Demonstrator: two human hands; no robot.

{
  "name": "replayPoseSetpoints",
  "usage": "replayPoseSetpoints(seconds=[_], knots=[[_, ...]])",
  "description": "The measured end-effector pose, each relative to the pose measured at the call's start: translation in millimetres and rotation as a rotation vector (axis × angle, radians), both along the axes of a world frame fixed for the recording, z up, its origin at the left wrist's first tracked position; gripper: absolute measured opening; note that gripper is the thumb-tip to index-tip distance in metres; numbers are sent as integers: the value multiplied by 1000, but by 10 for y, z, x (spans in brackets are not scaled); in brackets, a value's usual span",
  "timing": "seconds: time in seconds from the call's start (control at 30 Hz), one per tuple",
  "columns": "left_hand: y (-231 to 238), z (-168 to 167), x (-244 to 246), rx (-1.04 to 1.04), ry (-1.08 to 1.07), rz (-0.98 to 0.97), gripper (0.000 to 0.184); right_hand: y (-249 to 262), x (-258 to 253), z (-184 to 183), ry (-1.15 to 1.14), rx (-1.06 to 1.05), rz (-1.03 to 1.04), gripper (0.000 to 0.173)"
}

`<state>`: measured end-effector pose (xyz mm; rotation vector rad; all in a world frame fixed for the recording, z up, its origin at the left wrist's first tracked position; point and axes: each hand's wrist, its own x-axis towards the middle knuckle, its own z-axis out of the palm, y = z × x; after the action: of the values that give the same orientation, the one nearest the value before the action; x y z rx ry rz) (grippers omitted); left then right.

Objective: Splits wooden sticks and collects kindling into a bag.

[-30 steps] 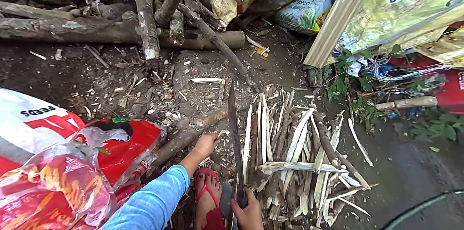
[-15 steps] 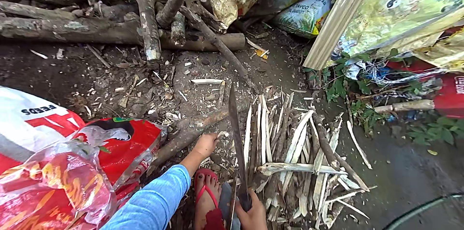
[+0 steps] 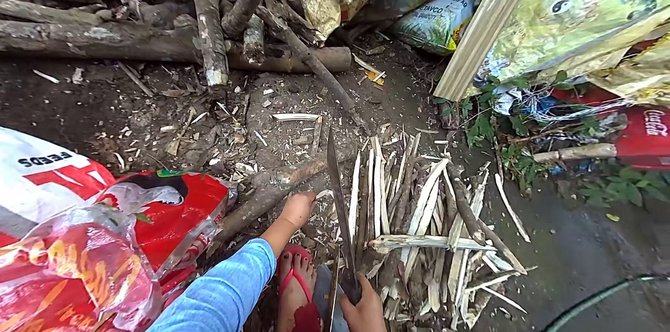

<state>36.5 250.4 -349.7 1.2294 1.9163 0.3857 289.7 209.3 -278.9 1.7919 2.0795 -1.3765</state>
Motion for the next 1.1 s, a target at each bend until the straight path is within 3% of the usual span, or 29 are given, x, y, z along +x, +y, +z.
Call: replayPoseSetpoints(seconds=[0.07,0.2,0.43,0.63,0.77,0.9,1.0,1.1], knots=[[11,63,14,61,-6,-4,32,-36,37,12,20,56,13,43],[-31,-130,64,39,-19,-14,32,-26,32,36,-63,24,60,40],[2,-108,71,-11,-15,-1,32,-122,32,16,103,233,4,38],[20,-136,102,-35,1,-30,33,-38,7,-178,-62,4,19,44],[50,-31,106,-29,1,-45,32,-41,44,-93,-35,14,1,45],[4,92,129,143,-21,1,31,-103,94,-109,-29,114,38,41],[-22,-195,124,48,-45,-16,33,-18,10,-142,-148,-37,60,43],[87,-103,75,-3,-30,-45,33,39,-3,-146,-113,5,38,42]])
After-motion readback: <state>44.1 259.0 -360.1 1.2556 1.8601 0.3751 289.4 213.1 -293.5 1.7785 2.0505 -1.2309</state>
